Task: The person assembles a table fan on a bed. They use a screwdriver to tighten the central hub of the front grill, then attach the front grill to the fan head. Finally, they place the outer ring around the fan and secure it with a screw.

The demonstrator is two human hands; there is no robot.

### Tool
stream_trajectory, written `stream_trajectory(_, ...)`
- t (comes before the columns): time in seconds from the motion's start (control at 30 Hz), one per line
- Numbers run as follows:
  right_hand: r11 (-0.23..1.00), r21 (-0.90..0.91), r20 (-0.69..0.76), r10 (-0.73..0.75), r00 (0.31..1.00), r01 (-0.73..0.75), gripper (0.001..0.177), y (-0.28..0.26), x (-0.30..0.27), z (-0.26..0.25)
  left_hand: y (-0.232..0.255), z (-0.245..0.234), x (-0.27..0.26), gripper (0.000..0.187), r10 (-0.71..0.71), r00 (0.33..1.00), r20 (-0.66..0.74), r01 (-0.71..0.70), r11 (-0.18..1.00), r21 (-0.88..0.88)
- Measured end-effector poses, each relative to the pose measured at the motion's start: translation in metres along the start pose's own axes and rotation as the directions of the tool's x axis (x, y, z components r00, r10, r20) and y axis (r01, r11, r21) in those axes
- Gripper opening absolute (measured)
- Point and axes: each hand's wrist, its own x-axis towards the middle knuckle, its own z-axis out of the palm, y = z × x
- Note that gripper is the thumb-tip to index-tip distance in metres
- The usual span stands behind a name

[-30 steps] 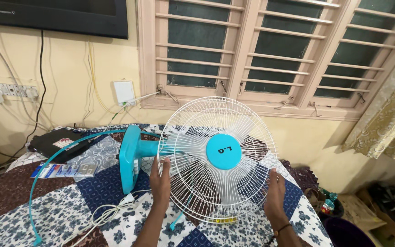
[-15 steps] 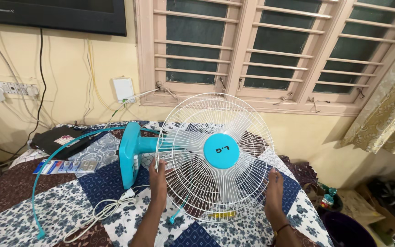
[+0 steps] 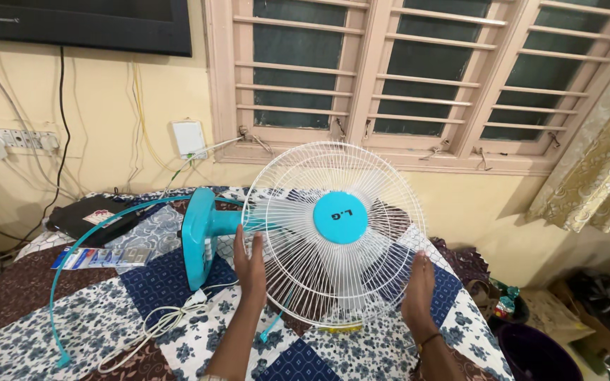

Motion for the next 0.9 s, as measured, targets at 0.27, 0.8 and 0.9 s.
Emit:
stream_trajectory(0.27,0.965,-0.144,0.02,0.223,0.975,-0.218,0.084,-0.022,0.004,0.01,-0.02,0.007,0.019,0.084,0.038,0.997,-0.061,-0.033,0.996,0.088)
stream_trajectory(0.8,0.93,0.12,0.017,0.347,0.938,-0.346,0.083,0.005,-0.003,0.003,-0.02,-0.001,-0.006,0.082,-0.042,0.995,-0.087,0.043,0.999,0.011)
stream_trajectory(0.9,0.916,0.233,0.023,0.33,0.944,-0.326,0.081,0.005,-0.009,0.001,-0.028,-0.007,-0.011,0.077,-0.105,0.989,-0.105,0.102,0.994,-0.026)
